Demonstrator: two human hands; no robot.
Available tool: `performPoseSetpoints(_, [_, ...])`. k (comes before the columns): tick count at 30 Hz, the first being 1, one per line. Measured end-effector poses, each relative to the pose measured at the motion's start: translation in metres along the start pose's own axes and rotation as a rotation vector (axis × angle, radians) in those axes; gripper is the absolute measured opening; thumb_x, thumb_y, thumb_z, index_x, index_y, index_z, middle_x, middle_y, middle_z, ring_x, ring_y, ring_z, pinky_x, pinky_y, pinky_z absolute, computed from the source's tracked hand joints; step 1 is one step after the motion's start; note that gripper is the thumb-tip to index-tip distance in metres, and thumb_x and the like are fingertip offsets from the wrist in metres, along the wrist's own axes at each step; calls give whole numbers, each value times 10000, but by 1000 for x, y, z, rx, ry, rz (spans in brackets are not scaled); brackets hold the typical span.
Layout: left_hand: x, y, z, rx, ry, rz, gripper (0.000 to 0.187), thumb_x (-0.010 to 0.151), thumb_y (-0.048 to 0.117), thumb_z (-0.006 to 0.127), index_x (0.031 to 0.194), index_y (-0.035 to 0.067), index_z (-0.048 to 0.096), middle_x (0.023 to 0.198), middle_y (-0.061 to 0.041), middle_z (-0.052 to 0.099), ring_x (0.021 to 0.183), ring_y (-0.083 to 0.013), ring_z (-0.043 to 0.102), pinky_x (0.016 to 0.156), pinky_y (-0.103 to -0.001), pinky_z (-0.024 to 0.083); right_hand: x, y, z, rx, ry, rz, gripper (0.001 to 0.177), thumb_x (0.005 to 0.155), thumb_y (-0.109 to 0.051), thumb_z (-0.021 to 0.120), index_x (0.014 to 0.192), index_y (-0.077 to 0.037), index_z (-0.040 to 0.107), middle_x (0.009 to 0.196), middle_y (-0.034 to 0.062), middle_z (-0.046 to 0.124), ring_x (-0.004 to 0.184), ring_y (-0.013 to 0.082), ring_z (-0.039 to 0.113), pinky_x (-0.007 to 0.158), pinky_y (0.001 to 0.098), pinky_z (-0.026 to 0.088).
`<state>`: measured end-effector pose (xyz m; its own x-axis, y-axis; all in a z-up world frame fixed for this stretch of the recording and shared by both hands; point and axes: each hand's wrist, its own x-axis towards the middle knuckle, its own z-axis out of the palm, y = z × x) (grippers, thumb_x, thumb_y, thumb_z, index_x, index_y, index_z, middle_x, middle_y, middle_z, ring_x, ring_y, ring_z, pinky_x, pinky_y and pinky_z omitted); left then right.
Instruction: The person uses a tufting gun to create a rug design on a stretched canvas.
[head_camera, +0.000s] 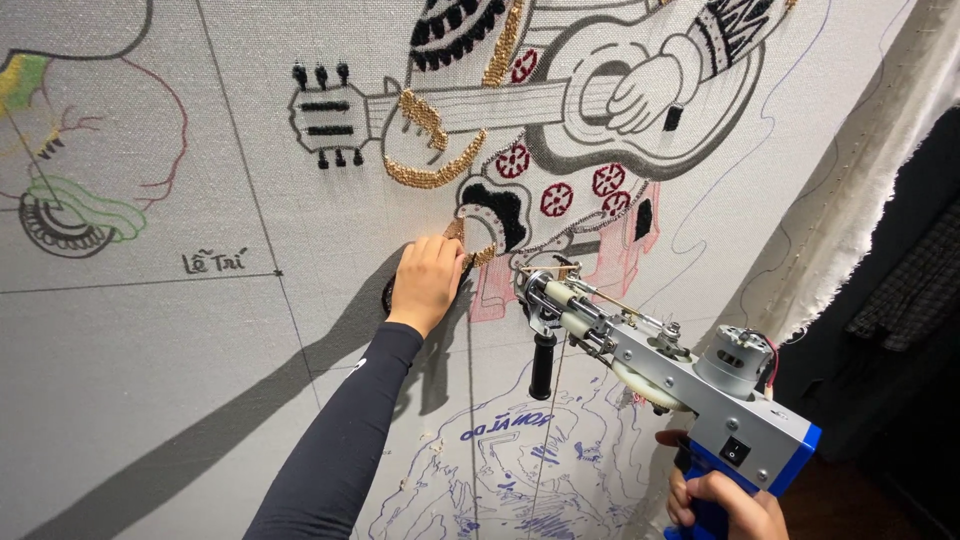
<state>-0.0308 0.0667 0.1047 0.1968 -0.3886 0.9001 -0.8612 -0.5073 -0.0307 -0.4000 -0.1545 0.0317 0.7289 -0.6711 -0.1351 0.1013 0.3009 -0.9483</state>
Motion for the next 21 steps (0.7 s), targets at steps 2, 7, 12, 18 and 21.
performPoseSetpoints(2, [-4,-1,-1,-33,8,-16,90,975,161,653,965,90,599,925,-75,576,925,-270,568,832,-395,456,-6,-5,5,3,13,5,682,593,1,505,1217,274,537,558,174,453,449,262,449,489,400,392])
performPoseSetpoints(7, [-15,0,-3,-143,124,-71,94,987,113,628,1012,50,563,972,-98,569,945,-293,563,858,-402,458,-6,-8,10,8,55,10,699,582,8,500,1232,261,534,570,183,464,457,257,441,495,396,380])
performPoseSetpoints(12, [-30,4,-8,-208,102,-65,77,1004,136,644,1002,64,615,949,-73,621,898,-269,611,825,-391,484,-11,-10,19,-24,25,-6,693,571,-30,525,1216,221,523,560,167,446,450,256,439,494,401,389])
performPoseSetpoints(18, [-23,9,-9,-258,125,-159,220,898,234,749,975,44,670,959,-98,685,884,-292,661,775,-391,515,-21,-18,34,-56,0,13,690,562,-37,533,1210,202,535,556,162,443,450,251,437,511,392,402])
performPoseSetpoints(21, [-11,9,-1,-242,138,-164,270,891,248,748,1040,33,680,974,-110,684,885,-300,666,780,-394,526,-22,-20,38,-75,-28,13,673,590,-70,551,1209,194,534,554,166,453,450,252,447,513,394,413])
